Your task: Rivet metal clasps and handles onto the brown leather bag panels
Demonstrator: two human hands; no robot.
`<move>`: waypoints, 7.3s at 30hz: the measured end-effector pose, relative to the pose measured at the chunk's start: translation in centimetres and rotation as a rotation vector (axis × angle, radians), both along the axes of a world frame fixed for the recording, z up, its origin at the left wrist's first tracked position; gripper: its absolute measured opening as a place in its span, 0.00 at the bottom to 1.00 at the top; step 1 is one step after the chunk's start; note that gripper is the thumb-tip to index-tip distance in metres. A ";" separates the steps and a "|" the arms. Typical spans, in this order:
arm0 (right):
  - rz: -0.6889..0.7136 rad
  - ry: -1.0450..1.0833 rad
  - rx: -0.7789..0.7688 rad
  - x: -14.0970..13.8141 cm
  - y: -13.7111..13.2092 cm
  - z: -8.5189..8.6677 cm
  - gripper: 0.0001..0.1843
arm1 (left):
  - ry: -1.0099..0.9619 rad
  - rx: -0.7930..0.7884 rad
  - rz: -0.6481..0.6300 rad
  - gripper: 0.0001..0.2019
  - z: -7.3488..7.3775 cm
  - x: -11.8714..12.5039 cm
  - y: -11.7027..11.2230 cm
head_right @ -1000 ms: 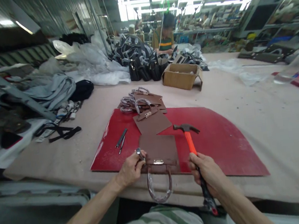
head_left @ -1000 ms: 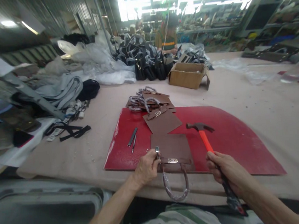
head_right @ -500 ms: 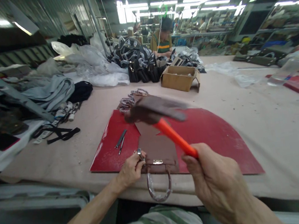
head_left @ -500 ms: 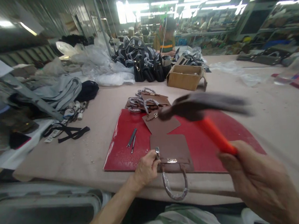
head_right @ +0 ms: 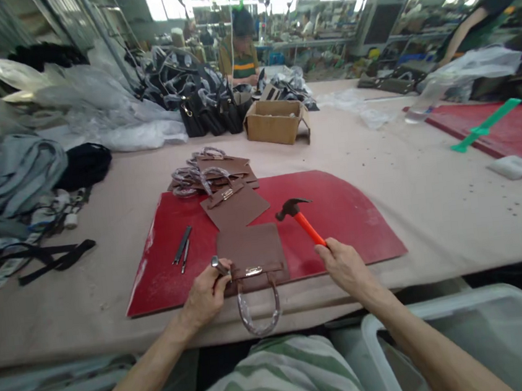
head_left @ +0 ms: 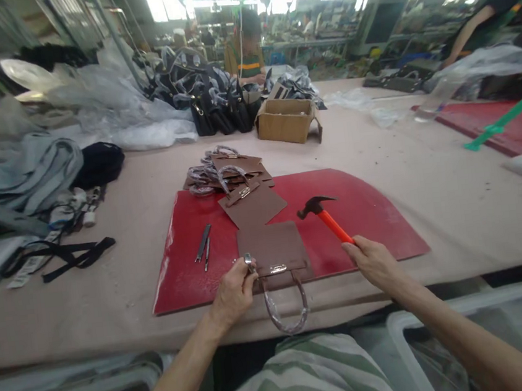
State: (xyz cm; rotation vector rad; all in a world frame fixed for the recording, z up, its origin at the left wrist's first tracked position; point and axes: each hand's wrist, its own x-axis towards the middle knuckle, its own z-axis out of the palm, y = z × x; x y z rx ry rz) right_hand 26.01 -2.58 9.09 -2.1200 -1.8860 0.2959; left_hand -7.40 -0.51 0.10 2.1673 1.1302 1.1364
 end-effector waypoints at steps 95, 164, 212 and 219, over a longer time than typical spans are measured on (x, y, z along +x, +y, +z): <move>0.062 -0.046 0.281 -9.8 -4.6 -10.3 0.44 | 0.065 0.042 -0.007 0.09 1.6 10.5 0.6; 0.119 -0.014 0.007 3.9 -6.3 3.8 0.20 | -0.053 -0.129 -0.151 0.12 0.8 11.2 0.6; 0.527 -0.168 0.108 -8.1 0.9 -4.7 0.08 | 0.595 0.032 0.136 0.04 4.7 -0.6 -0.5; 0.834 -0.416 0.065 -7.5 2.1 -3.1 0.08 | 0.968 0.122 -0.032 0.07 4.3 3.4 -1.9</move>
